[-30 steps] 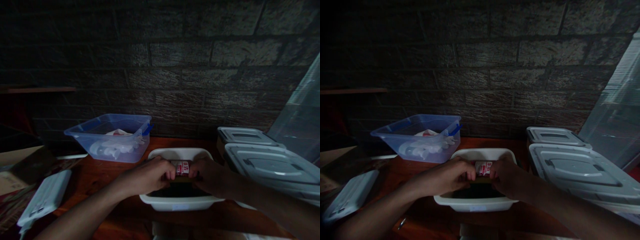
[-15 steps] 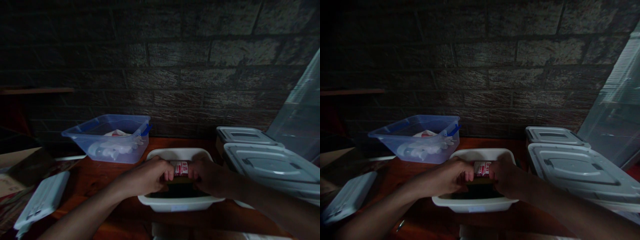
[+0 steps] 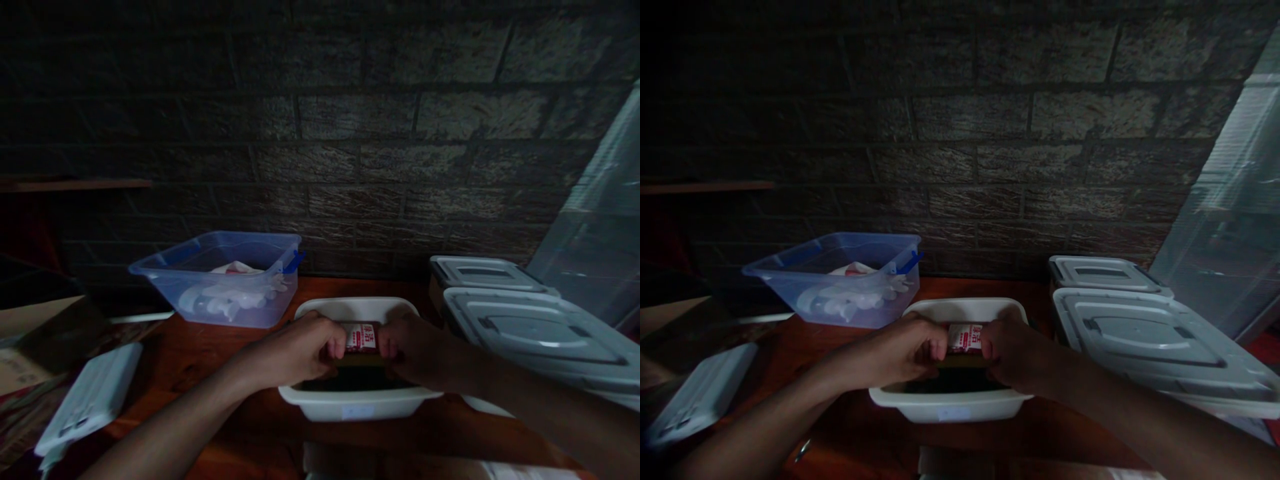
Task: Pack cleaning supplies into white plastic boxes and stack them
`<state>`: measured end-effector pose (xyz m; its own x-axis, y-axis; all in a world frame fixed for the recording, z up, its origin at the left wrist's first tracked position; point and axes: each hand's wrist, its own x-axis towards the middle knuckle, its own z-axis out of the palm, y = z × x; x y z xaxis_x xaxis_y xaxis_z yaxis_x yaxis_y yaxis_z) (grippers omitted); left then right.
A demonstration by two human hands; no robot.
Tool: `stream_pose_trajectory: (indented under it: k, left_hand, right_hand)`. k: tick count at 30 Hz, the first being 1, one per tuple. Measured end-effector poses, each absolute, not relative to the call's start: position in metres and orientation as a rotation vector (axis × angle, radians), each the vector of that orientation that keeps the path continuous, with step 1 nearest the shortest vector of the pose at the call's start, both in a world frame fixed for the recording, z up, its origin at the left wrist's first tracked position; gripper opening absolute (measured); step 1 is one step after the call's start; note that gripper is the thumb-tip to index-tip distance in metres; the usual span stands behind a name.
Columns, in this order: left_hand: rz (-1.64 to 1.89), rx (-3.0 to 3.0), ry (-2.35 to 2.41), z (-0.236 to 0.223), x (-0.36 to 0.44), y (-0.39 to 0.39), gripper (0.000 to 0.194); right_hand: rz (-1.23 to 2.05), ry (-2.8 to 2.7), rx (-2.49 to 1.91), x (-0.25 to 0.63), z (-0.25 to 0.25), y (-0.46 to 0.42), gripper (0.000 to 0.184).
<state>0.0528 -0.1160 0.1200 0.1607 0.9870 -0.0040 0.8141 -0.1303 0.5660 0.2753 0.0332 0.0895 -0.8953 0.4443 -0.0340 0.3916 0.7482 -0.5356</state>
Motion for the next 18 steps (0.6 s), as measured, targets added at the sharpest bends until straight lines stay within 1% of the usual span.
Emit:
stream_pose_trajectory:
  k: [3,5,10,13,16,18]
  left_hand:
    - [0.522,1.995,1.673,0.1227,0.0533,-0.1158,0.011]
    - [0.491,1.995,1.68,0.1236,0.0533,-0.1163,0.012]
    - [0.412,2.053,1.807,0.1199,0.0527,-0.115,0.032]
    - [0.393,2.044,1.797,0.1163,0.0527,-0.1105,0.028]
    - [0.431,2.028,1.73,0.1153,0.0522,-0.1074,0.022]
    - [0.499,2.04,1.674,0.1155,0.0515,-0.1075,0.022]
  right_hand:
    - [0.84,-2.845,-0.662,0.2784,0.0891,0.036,0.018]
    - [0.848,-2.862,-0.654,0.2798,0.0889,0.0372,0.017]
    - [0.785,-2.884,-0.715,0.2786,0.0899,0.0348,0.02]
    - [0.779,-2.89,-0.722,0.276,0.0912,0.0331,0.024]
    - [0.818,-2.893,-0.696,0.2743,0.0926,0.0333,0.021]
    - [0.831,-2.897,-0.682,0.274,0.0937,0.0339,0.017]
